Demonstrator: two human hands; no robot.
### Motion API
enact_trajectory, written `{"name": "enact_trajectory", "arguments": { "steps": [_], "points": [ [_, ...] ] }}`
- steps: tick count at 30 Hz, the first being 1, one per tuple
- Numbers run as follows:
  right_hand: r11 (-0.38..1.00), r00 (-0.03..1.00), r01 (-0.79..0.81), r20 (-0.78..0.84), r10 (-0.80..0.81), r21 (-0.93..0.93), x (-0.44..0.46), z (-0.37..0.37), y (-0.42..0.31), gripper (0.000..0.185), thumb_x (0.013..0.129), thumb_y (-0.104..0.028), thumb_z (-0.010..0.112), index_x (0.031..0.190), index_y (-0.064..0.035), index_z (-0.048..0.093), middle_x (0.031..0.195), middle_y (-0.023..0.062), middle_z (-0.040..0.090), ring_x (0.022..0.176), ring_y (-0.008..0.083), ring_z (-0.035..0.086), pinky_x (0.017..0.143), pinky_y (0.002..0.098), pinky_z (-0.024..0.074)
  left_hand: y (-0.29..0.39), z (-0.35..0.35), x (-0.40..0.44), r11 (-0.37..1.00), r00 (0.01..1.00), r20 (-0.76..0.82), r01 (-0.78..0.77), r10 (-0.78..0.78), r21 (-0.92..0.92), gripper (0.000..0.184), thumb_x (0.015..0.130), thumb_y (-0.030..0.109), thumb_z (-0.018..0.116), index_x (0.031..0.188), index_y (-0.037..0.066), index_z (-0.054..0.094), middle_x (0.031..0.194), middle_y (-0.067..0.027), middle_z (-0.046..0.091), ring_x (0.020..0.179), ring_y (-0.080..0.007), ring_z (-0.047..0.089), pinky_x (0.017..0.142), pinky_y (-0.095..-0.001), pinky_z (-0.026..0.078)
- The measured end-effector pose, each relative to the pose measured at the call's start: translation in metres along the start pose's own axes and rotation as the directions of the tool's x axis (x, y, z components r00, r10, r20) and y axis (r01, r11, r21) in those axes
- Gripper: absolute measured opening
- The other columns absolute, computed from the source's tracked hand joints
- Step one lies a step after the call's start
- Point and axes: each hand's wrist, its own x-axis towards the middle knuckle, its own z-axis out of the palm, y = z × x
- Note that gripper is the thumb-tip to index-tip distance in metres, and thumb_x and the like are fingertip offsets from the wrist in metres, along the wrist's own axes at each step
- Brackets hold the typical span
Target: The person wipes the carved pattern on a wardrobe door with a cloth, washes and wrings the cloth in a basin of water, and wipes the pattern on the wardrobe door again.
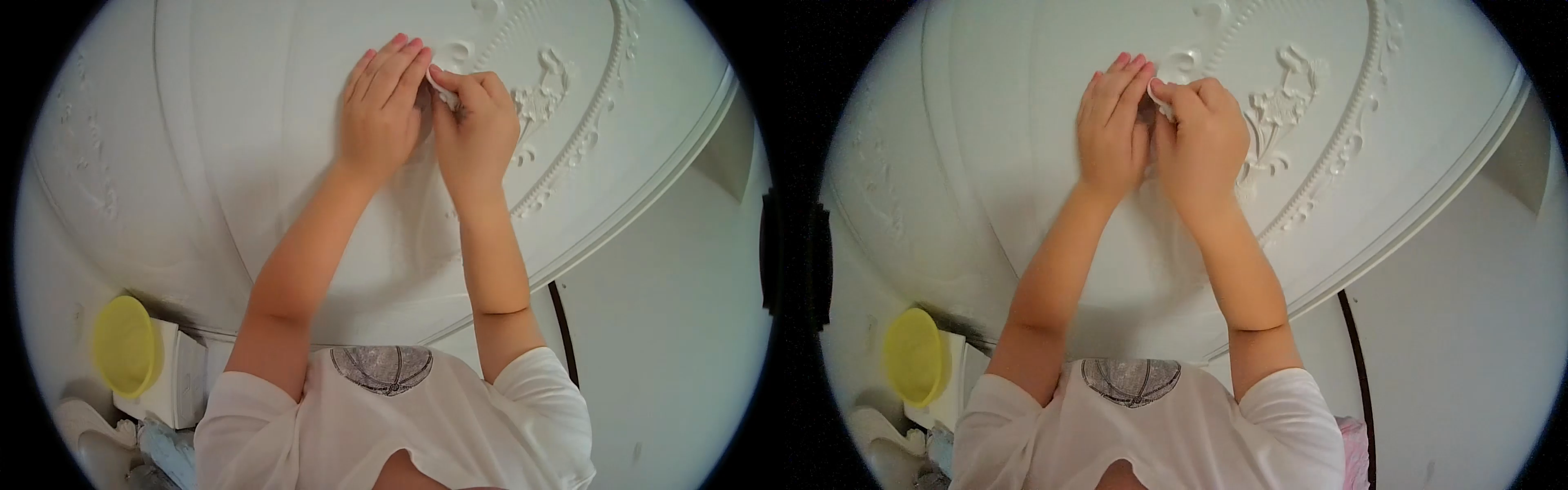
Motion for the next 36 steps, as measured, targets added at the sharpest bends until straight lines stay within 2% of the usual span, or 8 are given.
{"name": "enact_trajectory", "arguments": {
  "steps": [4, 7, 10, 14, 18, 23, 29, 36],
  "points": [
    [0.783, 0.883, -0.47, 0.205, 0.422, 0.408, -0.024, -0.019, -0.012, 0.009, 0.076, -0.004, 0.062, 0.085, -0.0028, 0.062, 0.07, 0.001, 0.054, 0.06, 0.0099, 0.048, 0.055, 0.0244, 0.0388, 0.008, -0.012, -0.01, 0.998, 0.994, 0.094, 0.054, -0.051, -0.03, 0.042, 0.072, -0.003, 0.044, 0.112, 0.003, 0.056, 0.116, -0.0112, 0.054, 0.115, -0.0286, 0.046, 0.097, -0.0437, 0.033],
    [0.47, 0.754, -0.609, 0.283, 0.592, 0.639, -0.051, -0.026, -0.015, 0.012, 0.083, -0.009, 0.059, 0.093, -0.0017, 0.058, 0.075, -0.0016, 0.055, 0.065, 0.007, 0.049, 0.059, 0.0221, 0.0397, 0.027, -0.031, -0.026, 0.947, 0.951, 0.22, 0.258, -0.215, -0.191, 0.037, 0.075, 0.0, 0.05, 0.111, 0.004, 0.055, 0.114, -0.0111, 0.054, 0.109, -0.0263, 0.05, 0.093, -0.0376, 0.038],
    [0.175, 0.649, -0.645, 0.413, 0.639, 0.744, -0.078, -0.032, -0.009, 0.016, 0.086, -0.011, 0.056, 0.099, -0.0015, 0.054, 0.081, -0.0005, 0.056, 0.071, 0.0075, 0.05, 0.065, 0.0212, 0.0404, 0.058, -0.047, -0.046, 0.673, 0.796, 0.414, 0.599, -0.442, -0.434, 0.03, 0.08, 0.002, 0.051, 0.11, 0.003, 0.055, 0.11, -0.0117, 0.055, 0.103, -0.0238, 0.053, 0.088, -0.0339, 0.041],
    [-0.068, 0.56, -0.63, 0.513, 0.65, 0.774, -0.096, -0.032, -0.008, 0.012, 0.088, -0.012, 0.054, 0.096, -0.0026, 0.054, 0.087, 0.0012, 0.056, 0.08, 0.008, 0.05, 0.073, 0.0208, 0.0395, 0.073, -0.046, -0.063, 0.216, 0.567, 0.611, 0.806, -0.553, -0.552, 0.023, 0.085, 0.006, 0.053, 0.107, 0.002, 0.056, 0.101, -0.0068, 0.058, 0.093, -0.0148, 0.055, 0.081, -0.0271, 0.043],
    [-0.027, 0.532, -0.666, 0.501, 0.682, 0.745, -0.115, -0.032, 0.003, 0.013, 0.089, -0.013, 0.053, 0.096, -0.0027, 0.054, 0.088, 0.0014, 0.055, 0.081, 0.0079, 0.049, 0.073, 0.0213, 0.0394, 0.069, -0.049, -0.069, 0.084, 0.422, 0.695, 0.882, -0.583, -0.465, 0.02, 0.086, 0.004, 0.052, 0.106, 0.0, 0.055, 0.092, -0.0018, 0.058, 0.086, -0.0078, 0.053, 0.074, -0.0218, 0.043],
    [0.081, 0.485, -0.839, 0.674, 0.557, 0.538, -0.129, -0.04, 0.019, 0.015, 0.088, -0.013, 0.054, 0.099, -0.0029, 0.054, 0.087, 0.0014, 0.055, 0.081, 0.0083, 0.049, 0.072, 0.0219, 0.0396, 0.063, -0.062, -0.059, 0.242, 0.414, 0.572, 0.903, -0.708, -0.355, 0.021, 0.082, 0.003, 0.057, 0.103, 0.001, 0.054, 0.088, -0.0017, 0.058, 0.076, -0.0061, 0.053, 0.066, -0.0202, 0.043],
    [0.641, 0.851, -0.523, 0.3, 0.431, 0.561, -0.124, -0.035, -0.003, 0.022, 0.084, -0.008, 0.056, 0.105, -0.0023, 0.052, 0.086, 0.0005, 0.055, 0.079, 0.009, 0.05, 0.074, 0.0245, 0.0422, 0.065, -0.07, -0.055, 0.417, 0.346, 0.679, 0.907, -0.648, -0.064, 0.028, 0.075, 0.0, 0.062, 0.102, 0.003, 0.052, 0.083, -0.0032, 0.058, 0.072, -0.0073, 0.053, 0.065, -0.0194, 0.043],
    [0.083, 0.573, -0.785, 0.669, 0.474, 0.614, -0.136, -0.031, 0.005, 0.021, 0.08, 0.003, 0.054, 0.1, -0.0022, 0.052, 0.088, 0.0009, 0.055, 0.075, 0.0064, 0.051, 0.069, 0.0196, 0.0413, 0.054, -0.069, -0.073, 0.167, 0.361, 0.712, 0.929, -0.603, -0.33, 0.029, 0.076, 0.002, 0.062, 0.102, 0.001, 0.051, 0.086, -0.0042, 0.059, 0.076, -0.0078, 0.053, 0.067, -0.0224, 0.043]
  ]
}}
